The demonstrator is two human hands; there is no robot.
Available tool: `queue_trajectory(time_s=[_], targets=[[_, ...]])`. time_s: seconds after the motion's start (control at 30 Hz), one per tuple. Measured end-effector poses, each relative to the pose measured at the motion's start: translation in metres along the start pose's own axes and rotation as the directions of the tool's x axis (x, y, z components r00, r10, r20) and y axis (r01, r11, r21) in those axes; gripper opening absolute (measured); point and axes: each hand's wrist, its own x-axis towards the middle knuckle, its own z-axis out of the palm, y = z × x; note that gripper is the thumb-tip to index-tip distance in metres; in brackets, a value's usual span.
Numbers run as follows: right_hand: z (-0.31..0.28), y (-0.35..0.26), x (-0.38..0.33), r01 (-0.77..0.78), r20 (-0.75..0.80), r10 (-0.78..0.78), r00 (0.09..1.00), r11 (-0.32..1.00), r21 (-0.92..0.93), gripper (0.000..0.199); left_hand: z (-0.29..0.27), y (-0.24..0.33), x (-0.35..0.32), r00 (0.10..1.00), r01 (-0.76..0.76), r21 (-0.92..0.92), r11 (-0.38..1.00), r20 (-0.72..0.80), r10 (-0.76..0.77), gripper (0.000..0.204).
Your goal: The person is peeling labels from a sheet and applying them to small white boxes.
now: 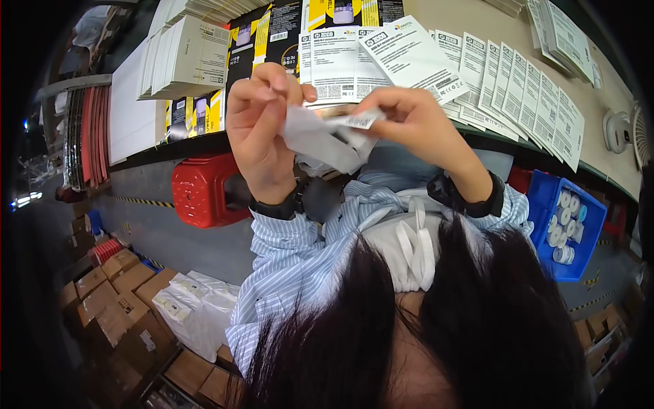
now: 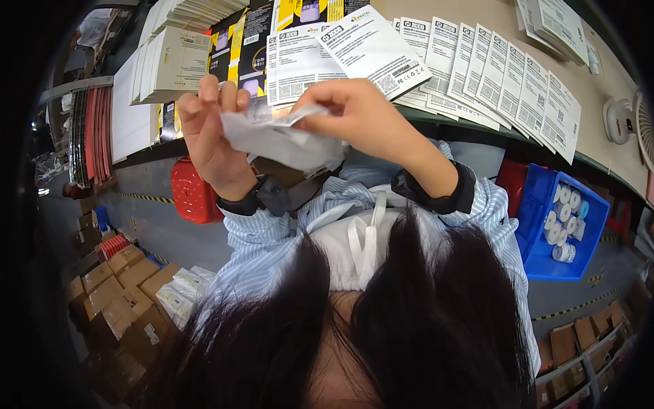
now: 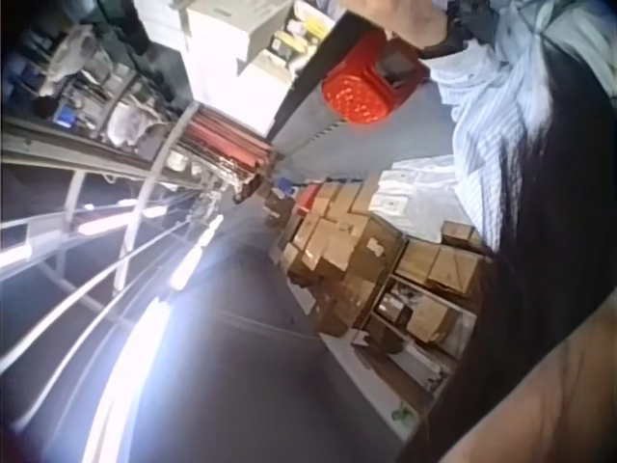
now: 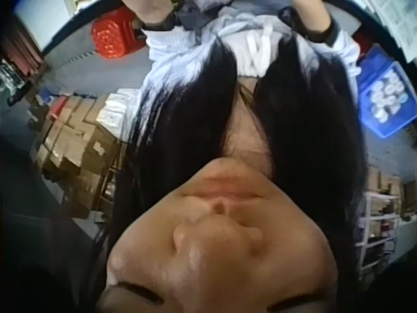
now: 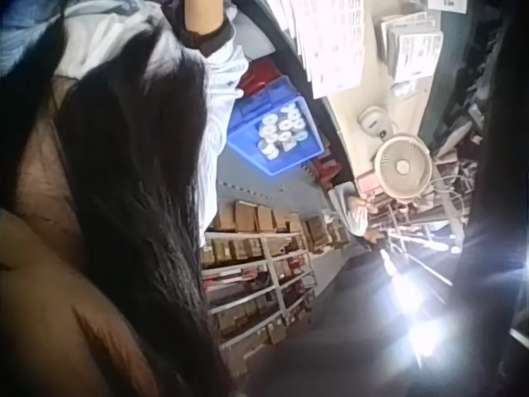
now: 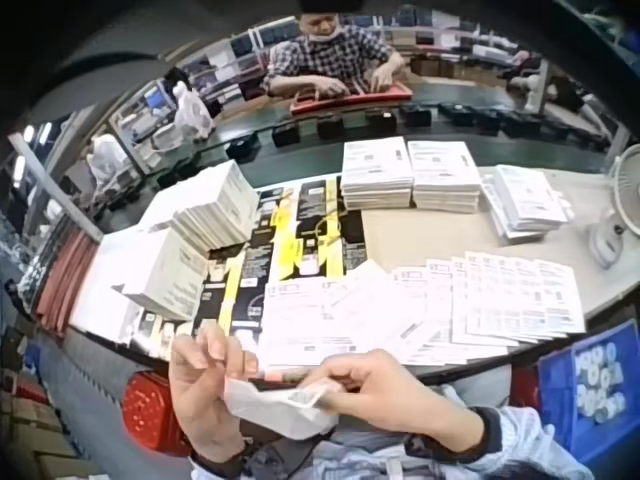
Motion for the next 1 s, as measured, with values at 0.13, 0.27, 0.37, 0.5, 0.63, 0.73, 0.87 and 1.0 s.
queue_trajectory(time_s=[0.13, 0.27, 0.37, 0.5, 0.63, 0.73, 0.87, 1.0], targets=[[0.001, 0.008, -0.005, 0.162, -0.326, -0.563, 0.759, 0.649, -0.743, 0.020, 0.005, -0.004, -0.008, 0.966, 0.142, 0.695, 0.705, -0.252, 0.054, 0.025], [0.005, 0.007, -0.008, 0.177, -0.235, -0.752, 0.616, 0.422, -0.889, 0.020, 0.011, -0.005, -0.016, 0.975, 0.197, 0.707, 0.680, -0.070, -0.210, 0.043], [0.005, 0.010, -0.011, 0.126, -0.216, -0.750, 0.625, 0.370, -0.921, 0.022, 0.025, -0.008, -0.017, 0.945, 0.307, 0.569, 0.763, -0.087, -0.316, 0.050], [0.003, 0.011, -0.015, 0.073, -0.242, -0.736, 0.632, 0.368, -0.927, 0.026, 0.036, -0.009, -0.013, 0.820, 0.550, 0.527, 0.648, -0.193, -0.539, 0.035], [-0.006, -0.003, -0.030, 0.080, -0.250, -0.607, 0.754, 0.462, -0.883, 0.031, 0.034, -0.016, -0.012, 0.817, 0.573, 0.307, 0.760, -0.144, -0.558, 0.032], [-0.012, -0.026, -0.034, 0.308, -0.160, -0.551, 0.819, 0.659, -0.686, 0.039, 0.031, -0.009, -0.012, 0.827, 0.556, 0.322, 0.766, -0.122, -0.549, 0.038], [-0.017, -0.034, -0.029, 0.273, -0.103, -0.345, 0.933, 0.863, -0.425, 0.044, 0.023, -0.010, -0.003, 0.776, 0.554, 0.285, 0.782, 0.163, -0.609, 0.037], [-0.016, -0.029, -0.025, 0.203, 0.006, -0.207, 0.978, 0.951, -0.232, 0.040, 0.021, -0.013, 0.000, 0.810, 0.520, 0.166, 0.838, 0.216, -0.546, 0.030]])
